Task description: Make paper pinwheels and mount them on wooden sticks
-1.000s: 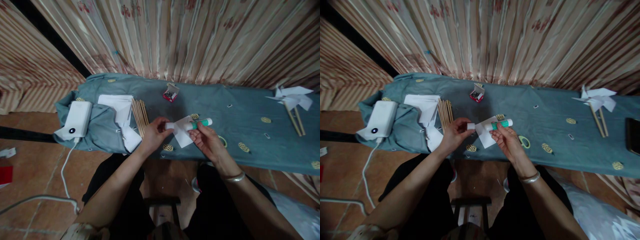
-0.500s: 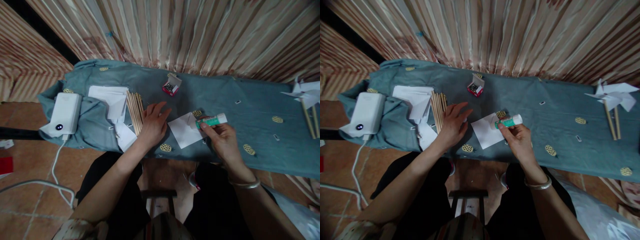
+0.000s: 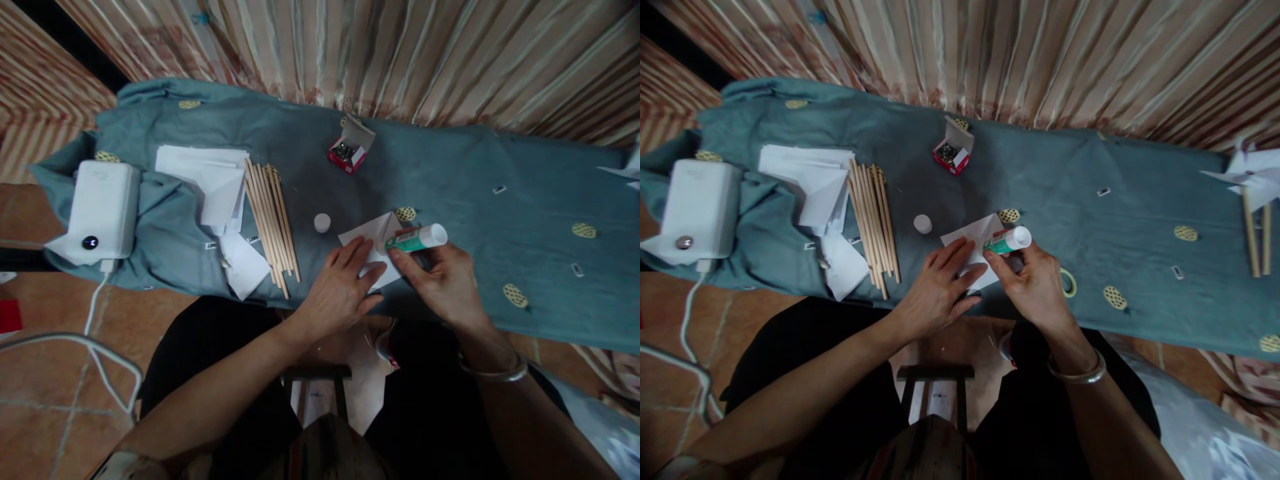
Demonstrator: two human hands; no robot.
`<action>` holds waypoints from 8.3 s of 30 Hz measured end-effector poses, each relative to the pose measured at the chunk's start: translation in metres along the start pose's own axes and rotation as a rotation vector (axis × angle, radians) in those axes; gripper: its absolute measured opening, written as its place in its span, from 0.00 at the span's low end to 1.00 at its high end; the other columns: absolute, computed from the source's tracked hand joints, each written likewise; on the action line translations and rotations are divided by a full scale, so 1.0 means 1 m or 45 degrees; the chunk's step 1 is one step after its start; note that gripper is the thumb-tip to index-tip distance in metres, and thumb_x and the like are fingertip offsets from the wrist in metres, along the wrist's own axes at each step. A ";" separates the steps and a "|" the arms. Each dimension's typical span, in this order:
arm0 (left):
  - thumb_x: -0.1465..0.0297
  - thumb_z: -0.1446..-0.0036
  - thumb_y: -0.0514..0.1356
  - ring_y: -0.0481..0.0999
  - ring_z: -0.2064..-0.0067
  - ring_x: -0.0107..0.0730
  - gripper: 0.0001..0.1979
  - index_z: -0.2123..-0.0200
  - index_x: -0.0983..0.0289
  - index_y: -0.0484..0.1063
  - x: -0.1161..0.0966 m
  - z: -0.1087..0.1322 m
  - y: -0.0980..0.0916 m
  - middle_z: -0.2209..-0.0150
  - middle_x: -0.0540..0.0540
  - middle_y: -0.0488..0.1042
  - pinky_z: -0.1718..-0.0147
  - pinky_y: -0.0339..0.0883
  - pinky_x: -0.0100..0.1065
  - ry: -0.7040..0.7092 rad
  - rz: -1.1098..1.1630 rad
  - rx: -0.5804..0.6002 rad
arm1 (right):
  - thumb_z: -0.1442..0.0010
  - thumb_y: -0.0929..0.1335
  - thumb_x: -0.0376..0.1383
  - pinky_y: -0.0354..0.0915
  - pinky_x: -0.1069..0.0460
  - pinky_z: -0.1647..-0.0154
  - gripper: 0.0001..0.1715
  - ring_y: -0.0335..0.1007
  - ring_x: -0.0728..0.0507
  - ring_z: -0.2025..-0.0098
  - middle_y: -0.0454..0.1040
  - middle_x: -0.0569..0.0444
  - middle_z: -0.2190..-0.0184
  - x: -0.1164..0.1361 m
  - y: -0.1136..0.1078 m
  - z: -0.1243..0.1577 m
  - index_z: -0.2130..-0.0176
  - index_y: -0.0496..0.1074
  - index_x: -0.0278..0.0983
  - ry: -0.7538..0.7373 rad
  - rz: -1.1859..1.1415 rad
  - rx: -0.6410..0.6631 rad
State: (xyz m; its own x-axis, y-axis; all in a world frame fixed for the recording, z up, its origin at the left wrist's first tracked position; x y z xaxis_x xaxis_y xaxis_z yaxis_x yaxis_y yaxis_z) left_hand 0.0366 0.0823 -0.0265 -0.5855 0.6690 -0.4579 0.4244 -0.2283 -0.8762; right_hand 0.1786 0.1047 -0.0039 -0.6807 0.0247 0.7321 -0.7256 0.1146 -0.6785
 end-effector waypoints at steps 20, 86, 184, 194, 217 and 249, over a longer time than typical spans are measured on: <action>0.57 0.39 0.60 0.52 0.30 0.55 0.25 0.42 0.63 0.66 -0.001 -0.004 -0.001 0.33 0.67 0.57 0.41 0.58 0.55 -0.069 -0.023 0.054 | 0.39 0.68 0.51 0.70 0.43 0.64 0.21 0.78 0.35 0.66 0.79 0.45 0.67 0.010 0.004 -0.001 0.61 0.76 0.36 -0.188 0.317 -0.070; 0.59 0.39 0.60 0.52 0.30 0.56 0.25 0.43 0.64 0.67 -0.001 -0.003 0.000 0.32 0.69 0.57 0.40 0.57 0.55 -0.067 -0.001 0.052 | 0.39 0.67 0.50 0.70 0.42 0.63 0.17 0.76 0.36 0.65 0.78 0.47 0.66 0.013 0.004 -0.004 0.61 0.75 0.40 -0.182 0.339 0.024; 0.66 0.48 0.67 0.79 0.61 0.34 0.14 0.58 0.65 0.78 0.069 -0.009 -0.043 0.60 0.58 0.80 0.61 0.73 0.34 -0.516 1.002 -0.479 | 0.49 0.75 0.51 0.71 0.54 0.75 0.18 0.74 0.48 0.75 0.79 0.56 0.74 -0.009 0.015 -0.002 0.66 0.78 0.40 0.263 -0.905 0.137; 0.69 0.45 0.64 0.72 0.48 0.46 0.16 0.53 0.64 0.75 0.100 0.004 -0.087 0.51 0.60 0.76 0.46 0.66 0.47 -0.425 -0.014 -0.520 | 0.36 0.66 0.37 0.69 0.39 0.44 0.12 0.75 0.37 0.49 0.80 0.49 0.53 0.014 -0.004 0.030 0.55 0.78 0.42 -0.513 0.159 0.099; 0.72 0.35 0.55 0.73 0.48 0.40 0.10 0.56 0.63 0.76 0.014 -0.010 -0.021 0.52 0.58 0.78 0.50 0.68 0.41 0.210 -0.110 -0.011 | 0.38 0.65 0.32 0.67 0.37 0.42 0.20 0.71 0.35 0.44 0.75 0.44 0.45 0.010 -0.007 0.042 0.48 0.74 0.39 -0.591 0.297 0.161; 0.75 0.35 0.55 0.77 0.56 0.34 0.10 0.55 0.67 0.75 -0.009 0.005 -0.021 0.59 0.58 0.78 0.56 0.75 0.37 0.198 0.350 -0.199 | 0.39 0.68 0.36 0.68 0.36 0.46 0.04 0.70 0.34 0.44 0.74 0.46 0.45 0.005 0.007 0.043 0.67 0.74 0.40 -0.351 0.128 -0.006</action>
State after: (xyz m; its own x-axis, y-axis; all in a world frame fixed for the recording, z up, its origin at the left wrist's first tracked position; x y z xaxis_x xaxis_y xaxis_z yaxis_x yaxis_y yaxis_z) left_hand 0.0295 0.0780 -0.0049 -0.3275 0.6997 -0.6349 0.6592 -0.3122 -0.6841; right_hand 0.1652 0.0626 -0.0076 -0.7512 -0.2345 0.6170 -0.6533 0.1299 -0.7459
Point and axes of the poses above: each hand's wrist, its own z-axis away from the middle knuckle, its own y-axis out of the palm, x = y × z, the point moved 8 cm from there along -z, towards the middle knuckle
